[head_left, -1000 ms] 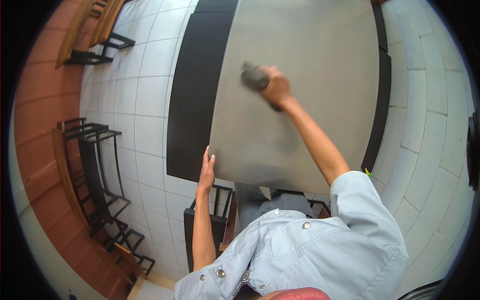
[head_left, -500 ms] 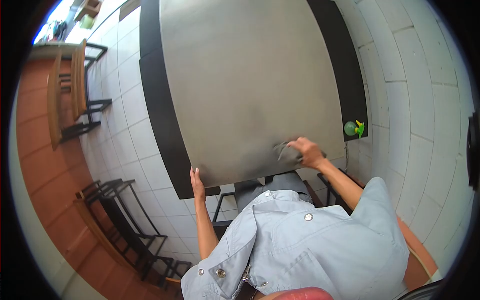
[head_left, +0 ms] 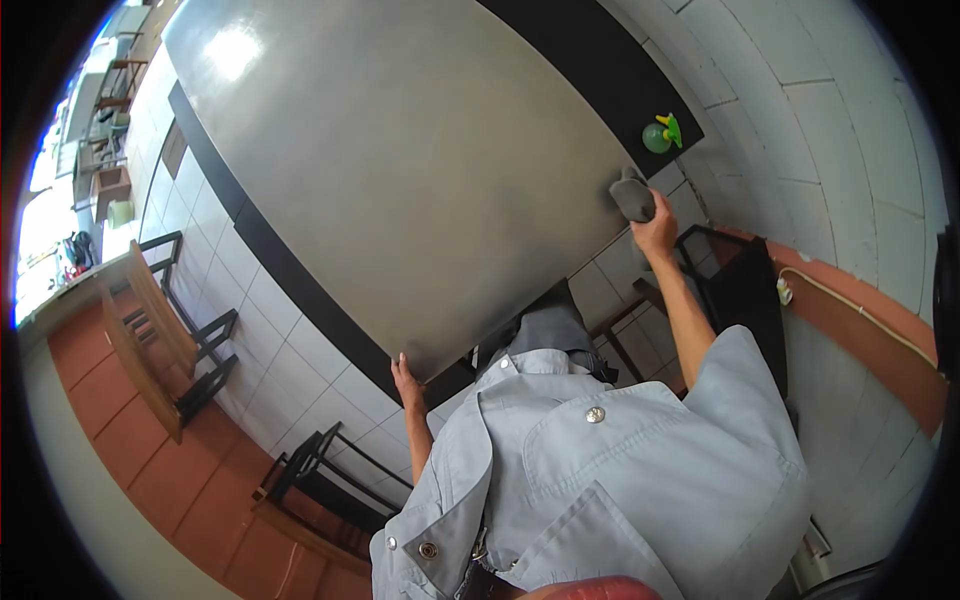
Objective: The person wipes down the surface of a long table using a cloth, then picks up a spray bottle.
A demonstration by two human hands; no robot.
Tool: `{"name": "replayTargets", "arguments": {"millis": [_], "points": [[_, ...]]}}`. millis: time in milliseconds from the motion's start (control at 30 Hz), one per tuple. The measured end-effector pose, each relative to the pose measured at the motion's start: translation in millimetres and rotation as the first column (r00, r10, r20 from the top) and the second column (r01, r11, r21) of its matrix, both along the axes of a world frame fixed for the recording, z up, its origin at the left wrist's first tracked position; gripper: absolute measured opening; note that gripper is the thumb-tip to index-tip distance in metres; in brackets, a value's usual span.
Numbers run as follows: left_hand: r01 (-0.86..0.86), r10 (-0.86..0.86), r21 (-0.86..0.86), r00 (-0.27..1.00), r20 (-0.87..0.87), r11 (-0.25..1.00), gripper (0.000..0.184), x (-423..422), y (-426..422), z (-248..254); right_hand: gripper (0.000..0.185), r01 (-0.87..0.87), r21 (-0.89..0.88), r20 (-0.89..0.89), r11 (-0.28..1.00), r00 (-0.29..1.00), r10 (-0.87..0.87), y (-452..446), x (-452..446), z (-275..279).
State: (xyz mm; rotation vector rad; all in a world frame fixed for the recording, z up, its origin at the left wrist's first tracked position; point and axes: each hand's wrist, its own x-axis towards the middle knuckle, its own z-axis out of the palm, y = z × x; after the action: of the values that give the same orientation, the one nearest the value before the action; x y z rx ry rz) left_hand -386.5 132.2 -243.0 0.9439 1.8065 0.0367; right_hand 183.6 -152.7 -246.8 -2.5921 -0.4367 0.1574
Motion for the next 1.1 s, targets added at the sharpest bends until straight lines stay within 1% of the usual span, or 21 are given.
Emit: {"name": "replayTargets", "arguments": {"millis": [67, 133, 200, 233, 333, 400, 467, 500, 533, 600, 633, 667, 733, 767, 800, 867, 933, 967, 1000, 1067, 1100], "points": [[0.007, -0.007, 0.013, 1.0, 0.005, 1.0, 0.095, -8, -3, -9, 0.073, 0.012, 0.074, -0.029, 0.997, 1.0, -0.01, 21, -42, -11], [0.014, -0.015, 0.066, 1.0, 0.015, 0.998, 0.092, -19, -13, -16, 0.076, -0.053, 0.117, -0.101, 0.992, 0.993, 0.065, 52, -91, 5], [-0.052, 0.049, 0.037, 0.995, 0.087, 0.998, 0.09, -13, -22, 5, 0.08, -0.198, 0.17, -0.191, 0.965, 0.954, 0.229, 84, -133, 18], [-0.083, 0.08, 0.019, 0.988, 0.133, 0.996, 0.089, -9, -28, 12, 0.077, -0.264, 0.192, -0.217, 0.945, 0.928, 0.303, 99, -153, 23], [-0.183, 0.179, -0.012, 0.942, 0.285, 0.983, 0.09, -38, -40, 1, 0.069, -0.476, 0.285, -0.219, 0.832, 0.813, 0.54, 139, -232, 27], [-0.235, 0.234, -0.045, 0.897, 0.375, 0.971, 0.092, -54, -45, 0, 0.065, -0.662, 0.352, -0.188, 0.662, 0.642, 0.743, 160, -297, 14], [-0.262, 0.275, -0.093, 0.849, 0.452, 0.961, 0.091, -82, -47, -10, 0.065, -0.791, 0.461, -0.111, 0.403, 0.399, 0.91, 167, -373, -9], [-0.313, 0.324, -0.095, 0.851, 0.413, 0.945, 0.09, -84, -51, -9, 0.063, -0.881, 0.394, -0.134, 0.261, 0.226, 0.965, 169, -403, -3], [-0.298, 0.318, -0.119, 0.82, 0.475, 0.947, 0.09, -96, -56, -19, 0.062, -0.939, 0.329, -0.167, 0.1, 0.046, 0.985, 164, -423, -1], [-0.258, 0.292, -0.144, 0.751, 0.593, 0.955, 0.089, -118, -55, -35, 0.06, -0.926, 0.375, -0.184, 0.043, -0.028, 0.983, 146, -441, -10], [-0.184, 0.188, -0.061, 0.823, 0.535, 0.981, 0.086, -118, -55, -30, 0.06, -0.917, 0.399, -0.19, 0.018, -0.063, 0.98, 139, -447, -11], [-0.202, 0.204, -0.062, 0.833, 0.513, 0.977, 0.085, -115, -58, -27, 0.059, -0.916, 0.391, -0.194, 0.087, 0.01, 0.981, 130, -439, -15], [-0.236, 0.239, -0.066, 0.852, 0.466, 0.969, 0.084, -100, -66, 1, 0.058, -0.899, 0.376, -0.202, 0.223, 0.156, 0.967, 109, -396, -11], [-0.235, 0.24, -0.07, 0.849, 0.472, 0.969, 0.083, -103, -68, 2, 0.06, -0.851, 0.399, -0.235, 0.341, 0.265, 0.935, 99, -376, 1], [-0.232, 0.238, -0.072, 0.844, 0.481, 0.97, 0.083, -106, -68, 1, 0.061, -0.788, 0.416, -0.267, 0.454, 0.371, 0.889, 91, -355, 11], [-0.224, 0.229, -0.07, 0.837, 0.497, 0.972, 0.081, -107, -66, -2, 0.063, -0.656, 0.447, -0.225, 0.608, 0.575, 0.786, 72, -320, 8], [-0.209, 0.213, -0.066, 0.835, 0.508, 0.976, 0.08, -112, -68, -6, 0.064, -0.558, 0.357, -0.14, 0.749, 0.761, 0.634, 47, -272, 21], [-0.21, 0.226, -0.089, 0.829, 0.512, 0.974, 0.079, -114, -69, -7, 0.064, -0.412, 0.297, -0.127, 0.861, 0.877, 0.463, 34, -248, 7], [-0.212, 0.238, -0.111, 0.822, 0.518, 0.971, 0.079, -116, -69, -10, 0.063, -0.244, 0.244, -0.098, 0.939, 0.957, 0.274, 23, -222, -8], [-0.215, 0.261, -0.148, 0.815, 0.518, 0.965, 0.079, -119, -74, -17, 0.063, 0.066, 0.215, -0.144, 0.974, 0.989, -0.036, 1, -175, -11], [-0.213, 0.266, -0.161, 0.817, 0.512, 0.964, 0.079, -121, -76, -20, 0.063, 0.247, 0.206, -0.191, 0.947, 0.959, -0.209, -4, -160, -18]]}}
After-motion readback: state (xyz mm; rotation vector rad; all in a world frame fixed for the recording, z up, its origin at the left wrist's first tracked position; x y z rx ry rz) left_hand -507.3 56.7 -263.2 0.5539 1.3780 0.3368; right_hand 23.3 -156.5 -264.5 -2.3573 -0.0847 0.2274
